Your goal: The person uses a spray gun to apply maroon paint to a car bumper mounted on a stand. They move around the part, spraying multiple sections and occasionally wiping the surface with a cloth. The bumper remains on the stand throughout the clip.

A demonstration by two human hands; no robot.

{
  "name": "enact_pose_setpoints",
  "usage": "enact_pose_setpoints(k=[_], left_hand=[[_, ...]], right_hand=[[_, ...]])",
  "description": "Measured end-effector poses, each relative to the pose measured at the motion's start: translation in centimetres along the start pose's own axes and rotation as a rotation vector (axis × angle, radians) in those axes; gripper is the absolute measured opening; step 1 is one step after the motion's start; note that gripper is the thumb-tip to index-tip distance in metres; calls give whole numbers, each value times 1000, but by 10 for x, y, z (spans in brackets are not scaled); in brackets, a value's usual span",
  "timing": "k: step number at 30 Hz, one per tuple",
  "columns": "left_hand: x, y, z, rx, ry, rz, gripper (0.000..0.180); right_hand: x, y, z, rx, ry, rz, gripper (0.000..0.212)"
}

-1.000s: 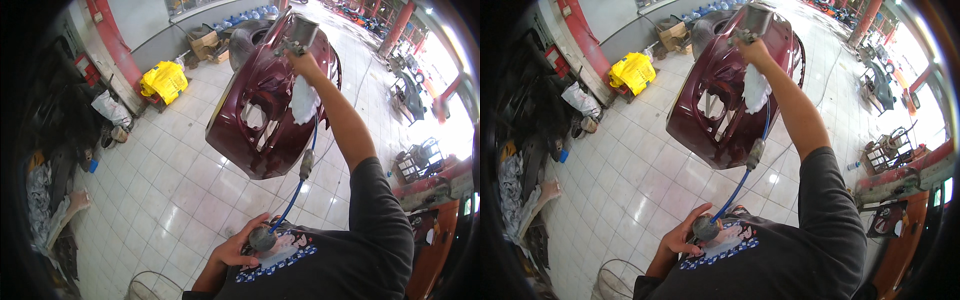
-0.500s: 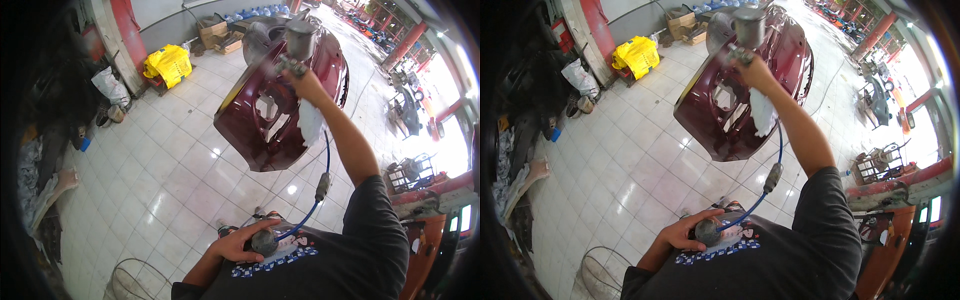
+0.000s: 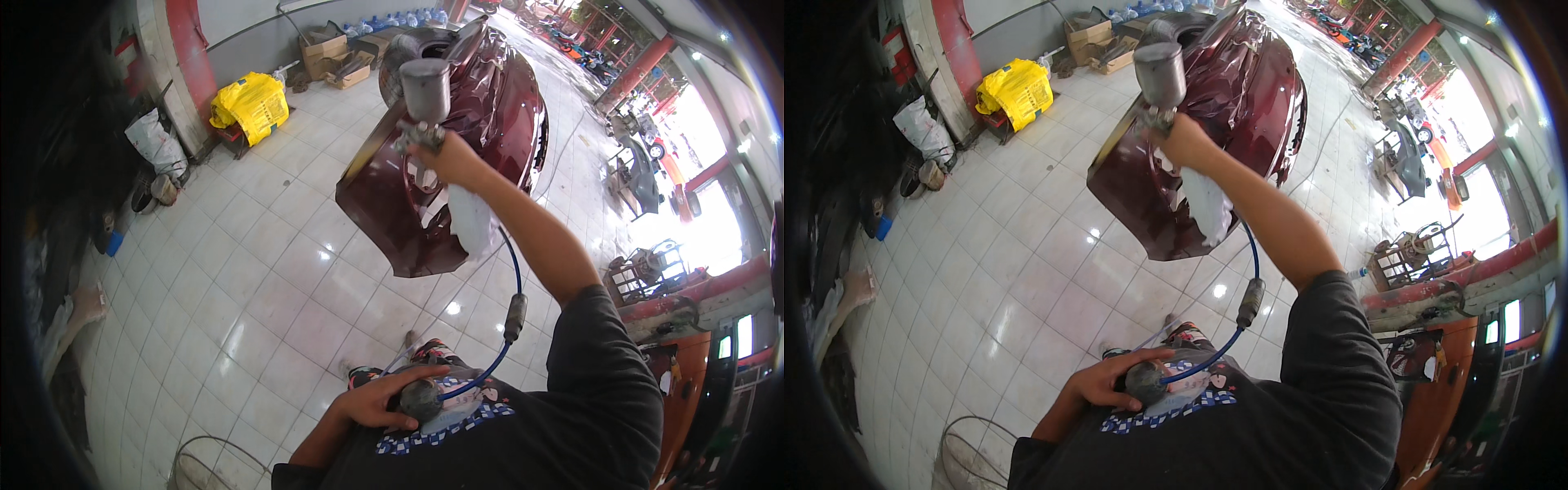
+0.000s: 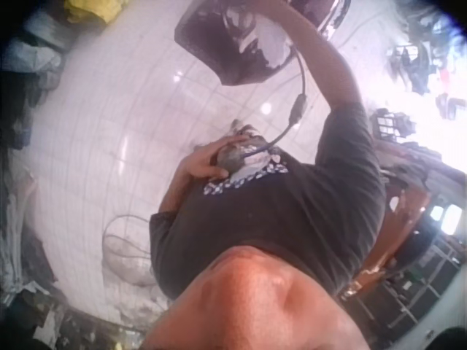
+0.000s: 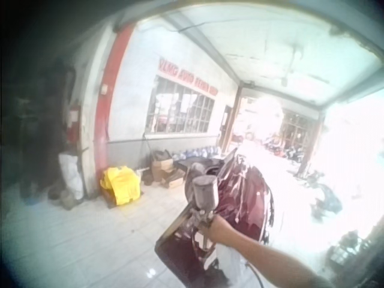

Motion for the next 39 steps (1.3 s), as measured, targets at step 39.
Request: enact_pose_setpoints(k=[39], left_hand=[[439,-152,-232,-81,-201,949,77]], right_hand=[[-336,171,289,887,-41,-62,56]])
Point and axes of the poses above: each hand's wrist, its own x-axis towards the middle knuckle, its own y-axis out of the back of the hand, z = x × y, the point moved 3 cm from there along x, towards the middle knuckle, and after that the axes turned 5 degrees about -z, right-handed, at the moved point
